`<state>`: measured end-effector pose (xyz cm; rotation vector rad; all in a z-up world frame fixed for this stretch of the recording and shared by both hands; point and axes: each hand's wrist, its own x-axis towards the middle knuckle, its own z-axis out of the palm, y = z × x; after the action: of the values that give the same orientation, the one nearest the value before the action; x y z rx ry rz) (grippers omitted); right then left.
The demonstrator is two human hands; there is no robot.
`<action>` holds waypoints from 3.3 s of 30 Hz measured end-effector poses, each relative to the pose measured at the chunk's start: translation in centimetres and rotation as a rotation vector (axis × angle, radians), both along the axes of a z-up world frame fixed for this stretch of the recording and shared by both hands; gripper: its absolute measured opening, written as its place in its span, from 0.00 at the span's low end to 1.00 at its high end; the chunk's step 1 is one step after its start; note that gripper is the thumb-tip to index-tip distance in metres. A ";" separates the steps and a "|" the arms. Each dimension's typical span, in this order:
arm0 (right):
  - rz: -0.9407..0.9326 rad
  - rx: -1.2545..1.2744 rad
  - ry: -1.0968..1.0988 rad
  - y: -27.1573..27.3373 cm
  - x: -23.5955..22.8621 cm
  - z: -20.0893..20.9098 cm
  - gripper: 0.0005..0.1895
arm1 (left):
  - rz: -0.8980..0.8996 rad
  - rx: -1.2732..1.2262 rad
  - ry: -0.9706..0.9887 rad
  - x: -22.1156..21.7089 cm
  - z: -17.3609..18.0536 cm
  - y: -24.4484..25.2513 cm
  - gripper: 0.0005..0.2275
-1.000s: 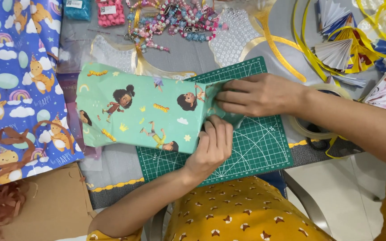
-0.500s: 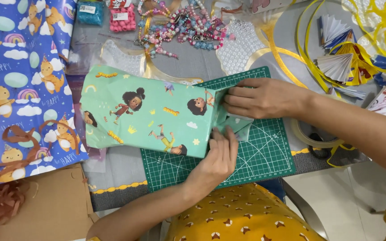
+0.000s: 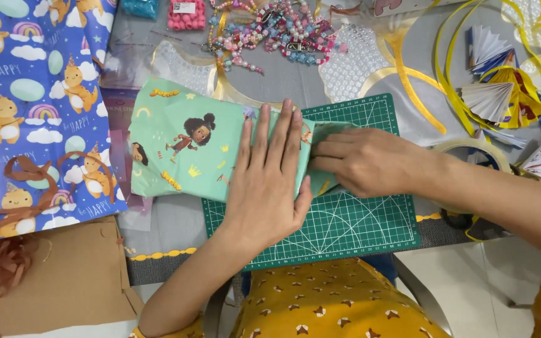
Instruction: Wrapping a rectangular box with decorative paper and securing it with tape.
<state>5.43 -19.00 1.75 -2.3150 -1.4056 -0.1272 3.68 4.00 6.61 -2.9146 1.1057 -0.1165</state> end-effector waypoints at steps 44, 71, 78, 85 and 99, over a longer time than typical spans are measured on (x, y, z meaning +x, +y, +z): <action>-0.213 -0.429 -0.310 -3.3 -0.9 0.7 0.32 | -0.005 0.615 -0.435 -5.1 -1.0 -3.0 0.39; -0.302 -0.045 -0.143 -1.5 -0.5 2.8 0.08 | -0.104 0.103 -0.288 -4.4 -1.9 -2.0 0.22; -0.363 0.225 0.512 -0.5 3.6 2.2 0.33 | -0.068 -0.283 -0.028 2.1 0.0 -1.4 0.29; -0.517 0.125 0.523 0.8 3.1 -0.4 0.35 | -0.143 -0.361 -0.092 4.9 -4.9 -2.2 0.25; -0.683 0.146 0.341 -0.7 -1.2 0.6 0.05 | -0.198 -0.486 0.061 5.4 -3.4 -2.9 0.06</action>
<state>4.20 -19.68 2.32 -2.4452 -0.3985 -0.0286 9.04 1.05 3.23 -3.2220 1.5714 -0.3478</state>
